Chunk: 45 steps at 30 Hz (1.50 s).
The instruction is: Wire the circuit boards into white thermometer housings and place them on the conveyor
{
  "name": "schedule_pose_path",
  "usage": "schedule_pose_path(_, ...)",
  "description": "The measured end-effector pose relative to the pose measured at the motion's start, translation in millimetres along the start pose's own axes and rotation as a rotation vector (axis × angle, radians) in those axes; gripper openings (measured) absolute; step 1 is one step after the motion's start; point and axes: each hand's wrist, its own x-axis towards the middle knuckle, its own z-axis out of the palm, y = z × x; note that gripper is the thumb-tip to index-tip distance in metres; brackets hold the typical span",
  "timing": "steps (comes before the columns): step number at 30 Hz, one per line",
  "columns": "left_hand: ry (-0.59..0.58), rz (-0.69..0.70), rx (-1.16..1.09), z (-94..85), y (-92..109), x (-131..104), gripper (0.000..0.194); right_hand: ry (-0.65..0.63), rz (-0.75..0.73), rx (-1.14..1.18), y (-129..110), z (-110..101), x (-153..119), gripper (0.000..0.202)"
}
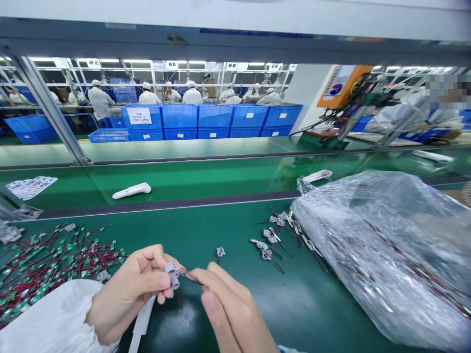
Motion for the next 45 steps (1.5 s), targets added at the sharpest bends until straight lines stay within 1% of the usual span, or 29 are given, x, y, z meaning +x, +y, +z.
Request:
schedule_pose_path(1, -0.008, 0.005, -0.008, 1.0, -0.5, -0.9, 0.035, -0.008, 0.001, -0.026, -2.3, -1.0, 0.2, 0.037)
schedule_pose_path(3, -0.031, 0.005, -0.03, 2.5, -1.4, -3.0, 0.033, -0.064, 0.007, -0.088, -6.1, -2.8, 0.1, 0.038)
schedule_pose_path(5, -0.053, 0.004, -0.06, 4.1, -1.9, -5.4, 0.031, -0.103, -0.023, -0.168, -8.4, -3.7, -0.7, 0.038)
schedule_pose_path(8, -0.072, 0.013, -0.081, 7.3, -1.3, -8.8, 0.029, -0.106, -0.106, -0.281, -10.3, -3.2, -2.7, 0.039)
schedule_pose_path(10, -0.073, 0.018, -0.075, 9.3, -0.5, -10.4, 0.028, -0.079, -0.131, -0.312, -12.1, -3.0, -3.7, 0.039)
schedule_pose_path(14, -0.08, 0.016, -0.085, 10.6, -0.4, -12.3, 0.03, -0.096, -0.076, -0.306, -17.3, -5.6, -3.6, 0.031)
schedule_pose_path(16, -0.087, 0.02, -0.082, 10.6, -1.0, -13.3, 0.027, -0.128, -0.056, -0.342, -18.8, -7.3, -3.2, 0.027)
schedule_pose_path(20, -0.072, 0.036, -0.074, 12.7, -0.5, -15.1, 0.021, -0.178, -0.142, -0.447, -18.9, -8.8, -2.9, 0.026)
schedule_pose_path(25, -0.05, 0.092, -0.052, 16.2, -0.3, -16.5, 0.015, -0.088, -0.172, -0.511, -21.4, -10.4, 1.2, 0.027)
schedule_pose_path(27, -0.033, 0.096, -0.016, 16.1, -2.1, -16.3, 0.016, -0.075, -0.158, -0.515, -22.8, -10.1, 3.6, 0.027)
schedule_pose_path(29, -0.024, 0.095, 0.034, 15.4, -4.6, -15.2, 0.017, -0.073, -0.113, -0.492, -23.3, -8.7, 5.0, 0.025)
schedule_pose_path(31, -0.002, 0.116, 0.084, 15.1, -6.7, -13.6, 0.02, -0.064, -0.052, -0.415, -22.6, -6.4, 4.5, 0.021)
schedule_pose_path(34, 0.082, 0.221, 0.19, 16.6, -7.2, -11.8, 0.023, -0.058, 0.064, -0.23, -20.5, -3.2, 0.7, 0.012)
schedule_pose_path(36, 0.114, 0.285, 0.283, 17.6, -5.5, -11.8, 0.021, -0.062, 0.155, -0.113, -19.2, -2.3, -2.8, 0.012)
schedule_pose_path(39, 0.091, 0.382, 0.427, 16.8, -1.4, -12.9, 0.013, -0.052, 0.237, 0.026, -17.3, -1.5, -6.6, 0.015)
schedule_pose_path(41, 0.06, 0.424, 0.509, 15.5, 1.5, -13.5, 0.007, -0.052, 0.259, 0.07, -14.9, 0.6, -8.0, 0.019)
schedule_pose_path(43, 0.023, 0.419, 0.554, 14.8, 4.2, -13.6, 0.005, -0.073, 0.265, 0.055, -10.9, 5.7, -9.2, 0.022)
schedule_pose_path(45, -0.007, 0.402, 0.607, 15.2, 6.5, -13.4, 0.007, -0.08, 0.253, -0.022, -5.8, 13.1, -10.7, 0.024)
